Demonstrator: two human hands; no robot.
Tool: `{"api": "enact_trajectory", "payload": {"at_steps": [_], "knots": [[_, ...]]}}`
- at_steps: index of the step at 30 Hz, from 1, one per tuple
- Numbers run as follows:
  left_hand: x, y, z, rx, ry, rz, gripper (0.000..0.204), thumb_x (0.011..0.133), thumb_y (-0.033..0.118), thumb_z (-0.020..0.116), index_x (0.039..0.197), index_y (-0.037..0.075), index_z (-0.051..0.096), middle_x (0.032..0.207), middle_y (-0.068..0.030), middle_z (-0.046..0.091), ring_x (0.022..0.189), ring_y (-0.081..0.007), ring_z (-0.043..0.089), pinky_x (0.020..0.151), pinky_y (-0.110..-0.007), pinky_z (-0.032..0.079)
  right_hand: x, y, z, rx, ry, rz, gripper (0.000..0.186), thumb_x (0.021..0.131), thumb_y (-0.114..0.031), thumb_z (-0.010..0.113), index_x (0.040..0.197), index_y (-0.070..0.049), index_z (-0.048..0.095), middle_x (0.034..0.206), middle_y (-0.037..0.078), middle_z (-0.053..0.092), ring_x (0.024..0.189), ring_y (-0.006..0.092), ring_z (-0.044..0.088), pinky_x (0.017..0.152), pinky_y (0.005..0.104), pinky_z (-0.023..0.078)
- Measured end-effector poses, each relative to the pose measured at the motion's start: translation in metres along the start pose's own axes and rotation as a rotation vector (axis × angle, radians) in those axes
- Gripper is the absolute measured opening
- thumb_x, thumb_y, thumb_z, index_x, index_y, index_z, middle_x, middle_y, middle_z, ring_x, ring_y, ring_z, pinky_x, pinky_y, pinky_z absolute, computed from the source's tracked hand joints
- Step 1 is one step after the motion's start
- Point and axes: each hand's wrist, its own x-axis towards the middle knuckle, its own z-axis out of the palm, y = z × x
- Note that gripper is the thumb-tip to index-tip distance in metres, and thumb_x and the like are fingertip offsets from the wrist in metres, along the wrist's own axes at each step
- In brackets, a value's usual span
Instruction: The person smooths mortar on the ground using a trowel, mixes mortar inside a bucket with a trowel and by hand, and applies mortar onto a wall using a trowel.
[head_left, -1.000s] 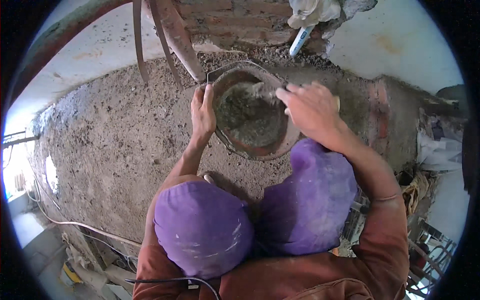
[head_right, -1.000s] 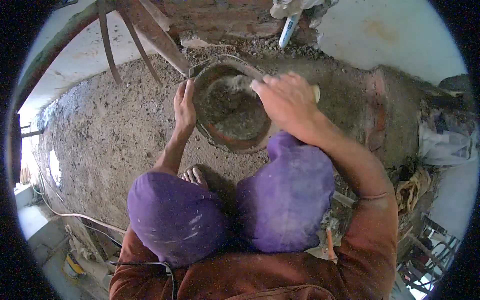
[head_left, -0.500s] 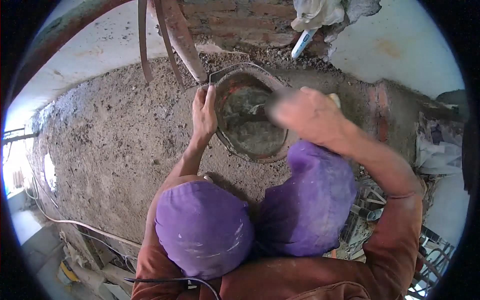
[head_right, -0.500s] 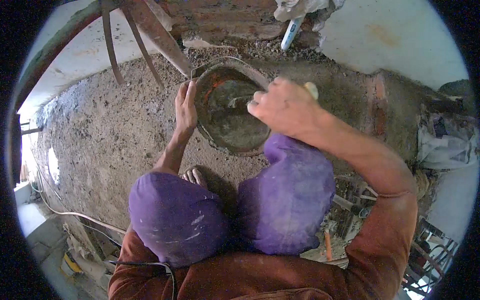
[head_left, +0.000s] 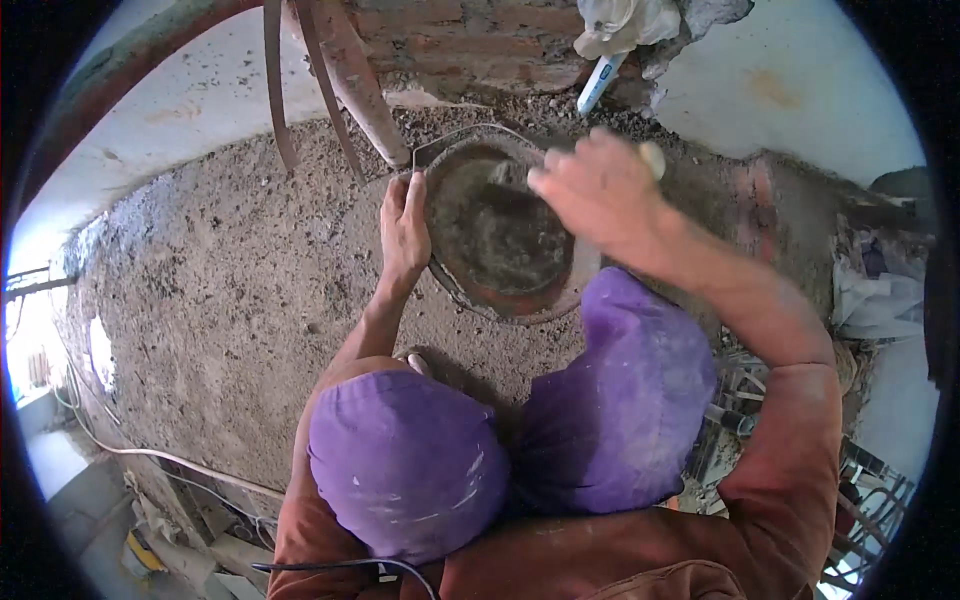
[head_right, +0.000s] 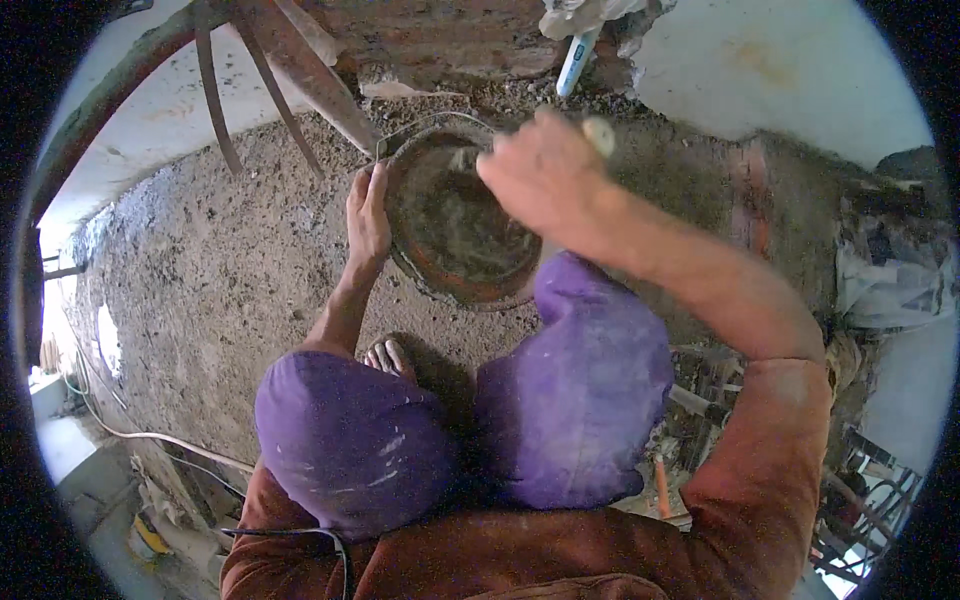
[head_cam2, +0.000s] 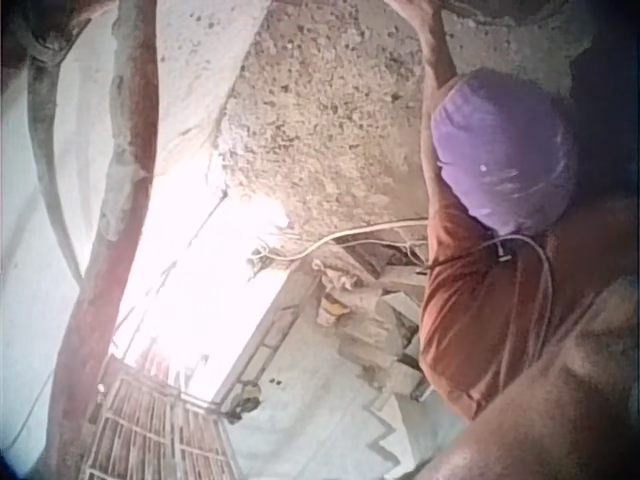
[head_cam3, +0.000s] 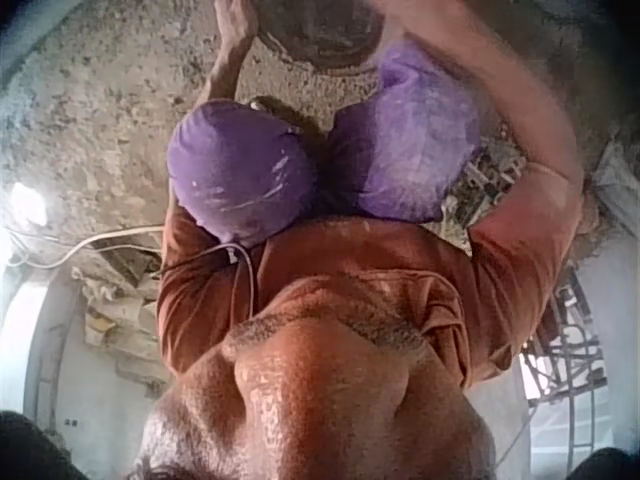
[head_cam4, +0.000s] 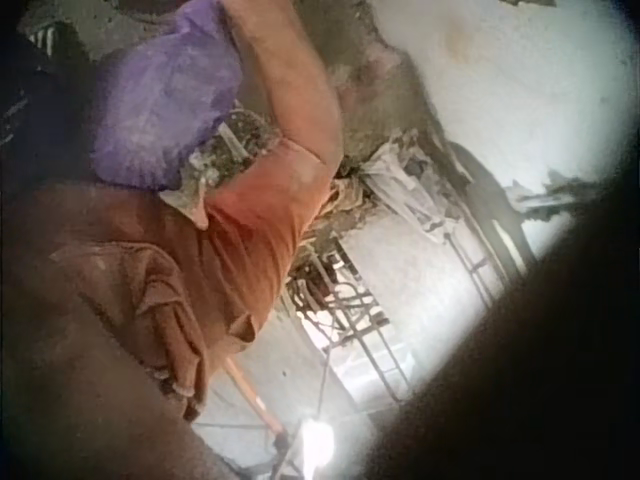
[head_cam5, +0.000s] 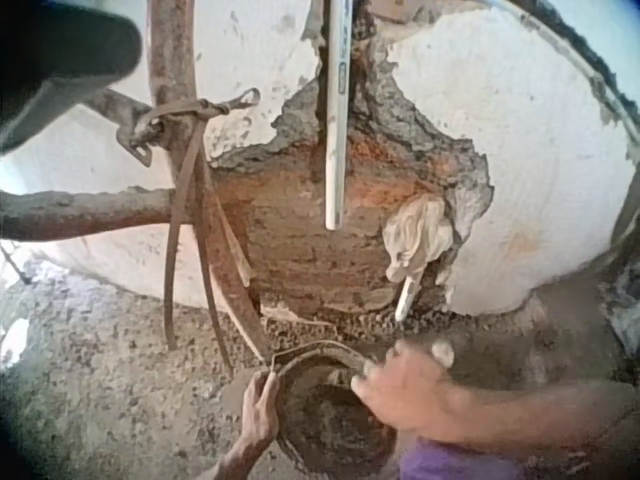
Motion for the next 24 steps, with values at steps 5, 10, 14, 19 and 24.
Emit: {"api": "enact_trajectory", "payload": {"at_steps": [5,10,14,19,24], "knots": [[-0.003,0.005,0.001,0.003,0.033,0.016,0.038,0.105,0.033,0.051,0.102,-0.004,0.059,0.089,-0.0071,0.058,0.083,-0.0143,0.049,0.077,-0.031,0.042,0.019,-0.007,-0.002,-0.192,0.012,-0.024,0.008,0.084,-0.018,0.063,0.083,-0.012,0.068,0.076,0.004,0.067,0.07,0.0196,0.069,0.066,0.0385,0.048],[-0.001,-0.003,0.003,0.008,0.045,0.06,0.039,0.105,0.033,0.05,0.106,-0.004,0.06,0.091,-0.0099,0.06,0.085,-0.018,0.053,0.08,-0.033,0.043,0.018,-0.022,0.066,-0.135,-0.047,-0.132,0.011,0.084,-0.017,0.062,0.088,-0.009,0.068,0.08,0.005,0.068,0.068,0.0194,0.068,0.063,0.0361,0.051],[-0.003,0.0,-0.001,0.05,0.016,0.049,0.038,0.105,0.033,0.049,0.112,-0.003,0.06,0.096,-0.012,0.062,0.089,-0.0207,0.056,0.084,-0.033,0.044,-0.012,-0.023,0.058,0.01,-0.19,-0.151,0.016,0.084,-0.014,0.061,0.096,-0.006,0.069,0.084,0.009,0.069,0.076,0.0228,0.072,0.066,0.038,0.056],[-0.003,-0.005,0.002,-0.079,0.017,0.05,0.038,0.104,0.033,0.05,0.112,-0.003,0.059,0.097,-0.0119,0.061,0.09,-0.0204,0.055,0.084,-0.034,0.043,-0.027,-0.034,0.032,0.304,-0.491,-0.05,0.018,0.086,-0.013,0.062,0.099,-0.001,0.067,0.094,0.017,0.07,0.089,0.0353,0.071,0.075,0.045,0.058],[-0.003,-0.003,0.005,0.083,0.074,0.024,0.038,0.103,0.033,0.054,0.107,-0.005,0.059,0.092,-0.01,0.061,0.085,-0.0177,0.054,0.078,-0.033,0.044,-0.027,-0.025,0.017,0.588,-0.535,0.195,0.024,0.091,-0.022,0.065,0.102,0.0,0.067,0.103,0.02,0.07,0.099,0.0392,0.068,0.084,0.051,0.052]]}}
